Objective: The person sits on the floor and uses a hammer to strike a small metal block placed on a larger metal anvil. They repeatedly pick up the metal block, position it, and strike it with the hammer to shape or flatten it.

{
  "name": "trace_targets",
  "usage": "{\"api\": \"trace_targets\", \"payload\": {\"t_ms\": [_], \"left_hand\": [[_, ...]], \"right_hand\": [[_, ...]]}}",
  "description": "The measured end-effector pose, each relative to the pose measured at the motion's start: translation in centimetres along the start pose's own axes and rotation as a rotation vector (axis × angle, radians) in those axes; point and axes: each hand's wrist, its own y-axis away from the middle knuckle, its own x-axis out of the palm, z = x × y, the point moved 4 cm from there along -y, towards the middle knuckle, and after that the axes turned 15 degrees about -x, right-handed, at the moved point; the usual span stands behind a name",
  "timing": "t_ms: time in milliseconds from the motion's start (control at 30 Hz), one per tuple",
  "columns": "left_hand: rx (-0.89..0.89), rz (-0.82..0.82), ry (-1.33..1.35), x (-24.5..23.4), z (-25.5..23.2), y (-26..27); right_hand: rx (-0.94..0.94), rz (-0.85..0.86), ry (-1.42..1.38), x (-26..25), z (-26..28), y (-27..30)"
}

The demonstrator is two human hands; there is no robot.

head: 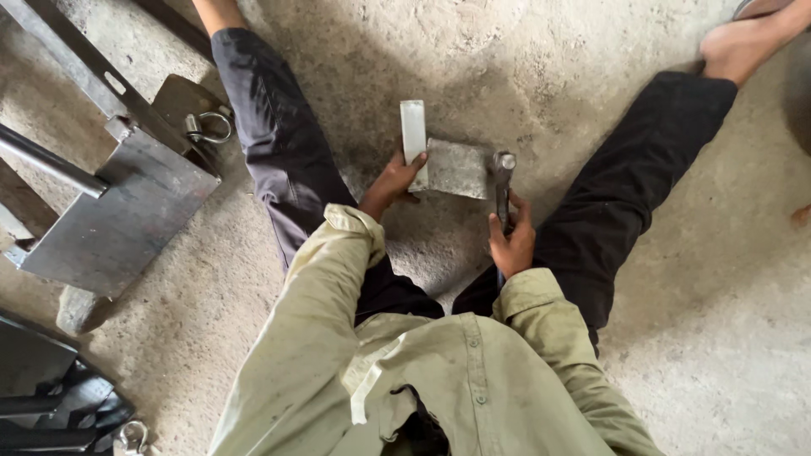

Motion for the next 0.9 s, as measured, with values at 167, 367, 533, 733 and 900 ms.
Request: {"api": "trace_targets", "payload": {"t_ms": [167,367,533,733,900], "left_hand": [[0.026,0.023,-0.099,1.2,1.3,-3.7],[0.044,0.103,0.154,1.5,2.3,-5.4],[0.192,0.03,0.29,2.2,4.6,-7.5],[0.162,-0.112,0.253,2.9,3.6,-9.0],[0.027,-0.212,0.214,2.1,4.1,-7.5]], "right_hand": [[-0.099,0.016,0.012,1.8,-0.5,0.9],[-0.146,0.101,0.029,3.3,1.8,1.7],[-0.421,0.02,0.02,2.7,5.6,3.3],[-0.257,0.207,0.154,3.3,6.8,1.1],[-0.505,0.046,0.183,3.3,7.4,3.1]]}}
